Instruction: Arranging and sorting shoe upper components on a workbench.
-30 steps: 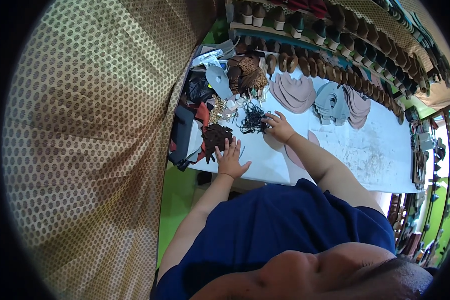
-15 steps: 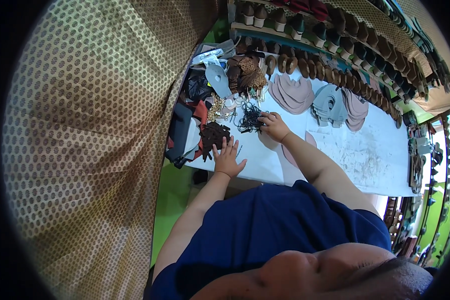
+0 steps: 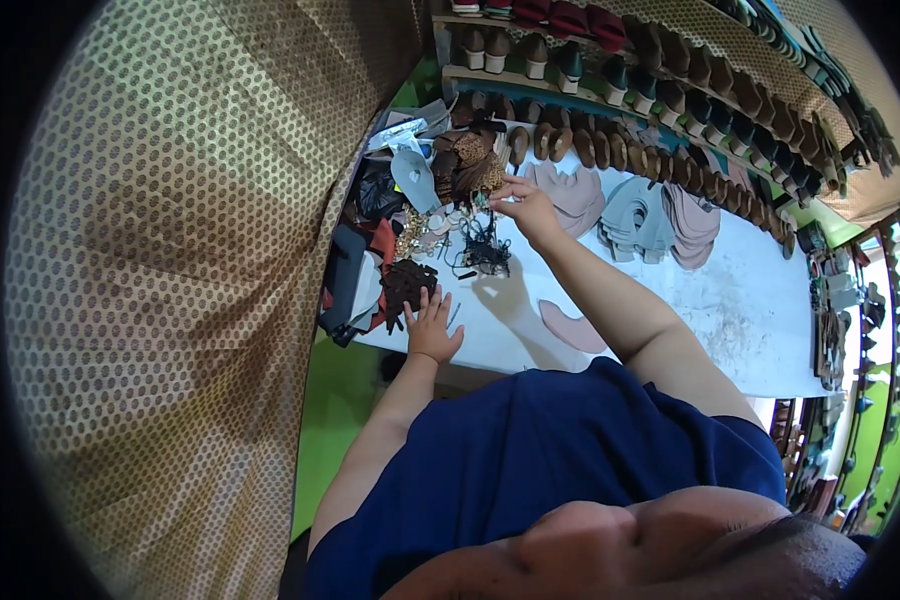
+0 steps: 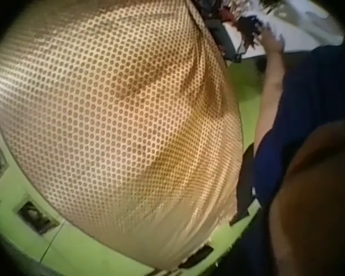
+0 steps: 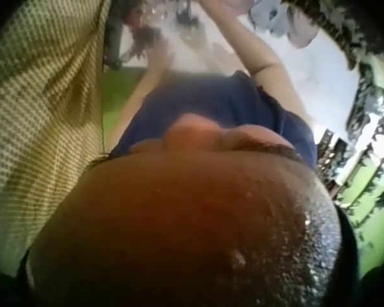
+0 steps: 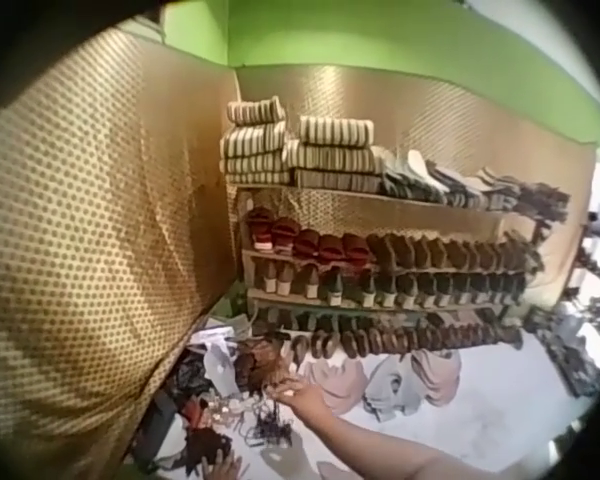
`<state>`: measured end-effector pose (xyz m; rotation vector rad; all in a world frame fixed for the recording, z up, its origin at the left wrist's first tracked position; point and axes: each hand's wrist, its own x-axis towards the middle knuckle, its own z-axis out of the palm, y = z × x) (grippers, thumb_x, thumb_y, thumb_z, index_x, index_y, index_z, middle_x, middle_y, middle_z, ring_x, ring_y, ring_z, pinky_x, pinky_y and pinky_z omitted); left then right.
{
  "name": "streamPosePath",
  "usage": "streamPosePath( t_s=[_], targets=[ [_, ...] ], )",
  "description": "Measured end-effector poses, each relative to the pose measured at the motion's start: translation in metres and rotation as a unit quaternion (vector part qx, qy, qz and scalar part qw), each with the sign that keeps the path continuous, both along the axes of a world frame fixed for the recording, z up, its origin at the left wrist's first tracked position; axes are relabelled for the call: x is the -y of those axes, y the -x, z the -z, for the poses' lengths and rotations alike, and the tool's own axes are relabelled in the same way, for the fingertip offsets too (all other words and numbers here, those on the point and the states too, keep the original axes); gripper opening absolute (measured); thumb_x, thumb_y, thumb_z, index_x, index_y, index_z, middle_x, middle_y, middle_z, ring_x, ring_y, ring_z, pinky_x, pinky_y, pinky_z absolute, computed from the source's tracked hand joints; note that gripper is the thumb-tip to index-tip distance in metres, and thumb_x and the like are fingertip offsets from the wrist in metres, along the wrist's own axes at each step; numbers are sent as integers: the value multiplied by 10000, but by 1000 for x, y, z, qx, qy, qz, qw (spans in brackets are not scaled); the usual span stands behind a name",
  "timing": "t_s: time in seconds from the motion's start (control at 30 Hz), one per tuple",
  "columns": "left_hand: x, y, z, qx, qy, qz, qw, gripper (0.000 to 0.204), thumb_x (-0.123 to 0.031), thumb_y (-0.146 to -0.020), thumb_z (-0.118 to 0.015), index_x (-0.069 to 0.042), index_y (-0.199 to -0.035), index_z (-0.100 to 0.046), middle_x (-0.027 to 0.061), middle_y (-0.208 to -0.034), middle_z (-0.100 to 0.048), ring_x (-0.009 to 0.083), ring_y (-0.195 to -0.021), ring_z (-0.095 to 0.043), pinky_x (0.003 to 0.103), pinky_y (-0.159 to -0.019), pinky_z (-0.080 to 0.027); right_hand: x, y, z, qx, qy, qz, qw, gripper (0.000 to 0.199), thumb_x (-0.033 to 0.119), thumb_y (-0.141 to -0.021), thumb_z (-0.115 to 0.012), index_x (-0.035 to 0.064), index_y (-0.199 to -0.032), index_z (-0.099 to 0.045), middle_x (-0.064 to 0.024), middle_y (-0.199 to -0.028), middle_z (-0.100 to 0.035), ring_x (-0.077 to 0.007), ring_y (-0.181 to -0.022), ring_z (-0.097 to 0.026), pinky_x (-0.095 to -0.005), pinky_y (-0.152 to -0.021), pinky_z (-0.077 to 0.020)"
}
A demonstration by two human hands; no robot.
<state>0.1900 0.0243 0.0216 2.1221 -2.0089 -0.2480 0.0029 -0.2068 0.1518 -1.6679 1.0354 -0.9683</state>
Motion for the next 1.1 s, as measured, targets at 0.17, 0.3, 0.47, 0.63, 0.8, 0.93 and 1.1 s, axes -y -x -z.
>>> streamPosePath(
  t_s=[0.17, 0.3, 0.47, 0.63, 0.8, 0.93, 1.1],
  targets=[
    [0, 3, -3, 14, -9, -6, 1000, 780, -455, -803, -634, -146, -1479, -397, 105, -1600, -254, 329, -1499, -139, 631, -1157, -40, 3, 6, -47, 27, 60, -25, 998, 159, 109, -709, -796, 83, -864, -774, -204, -1259, -588, -273, -1172, -578, -342, -883, -506],
    [8, 12, -12, 7, -9, -30, 1000, 804, -448, -805, -664, -175, -1500, -368, 141, -1622, -165, 400, -1493, -102, 681, -1126, -49, 6, 12, -52, -74, 129, -70, 986, 141, 142, -732, -800, 88, -859, -774, -162, -1252, -600, -265, -1215, -540, -374, -941, -470],
    [75, 53, -77, -144, 249, -133, 948, 623, -309, -873, -663, -230, -1452, -446, 210, -1616, -123, 516, -1454, -98, 683, -1114, -105, -6, 8, -43, -70, 122, -72, 987, 161, 216, -686, -802, 150, -832, -784, -182, -1172, -640, -308, -1175, -561, -406, -954, -460],
    [127, 68, -90, -193, 276, -125, 933, 330, -263, -900, -650, -159, -1214, -652, 193, -1613, -168, 516, -1445, -155, 684, -1104, -156, -25, 9, -38, -71, 105, -99, 987, 161, 208, -712, -789, 133, -852, -774, -163, -1214, -633, -313, -1185, -547, -421, -994, -430],
    [125, 69, -82, -85, 255, -89, 959, 167, -223, -935, -590, -96, -1006, -672, 172, -1584, -275, 487, -1449, -188, 727, -1076, -134, -29, 26, -43, -14, 107, -13, 994, 130, 149, -782, -775, 70, -875, -730, -121, -1187, -643, -256, -1133, -574, -352, -931, -460],
    [118, 53, -57, -50, 220, -88, 970, 153, -224, -927, -579, -108, -980, -664, 153, -1584, -280, 472, -1444, -207, 736, -1067, -150, -31, 45, -64, 72, 74, 21, 994, 120, 131, -829, -754, 44, -894, -704, -102, -1171, -637, -215, -1118, -565, -311, -886, -468],
    [110, 32, -40, 9, 152, -140, 978, 162, -252, -904, -623, -132, -992, -687, 131, -1593, -261, 461, -1448, -191, 750, -1064, -153, -34, 89, -100, 193, 89, 95, 973, 109, 126, -854, -724, 31, -892, -687, -114, -1183, -636, -235, -1206, -532, -341, -1039, -362]
  ],
)
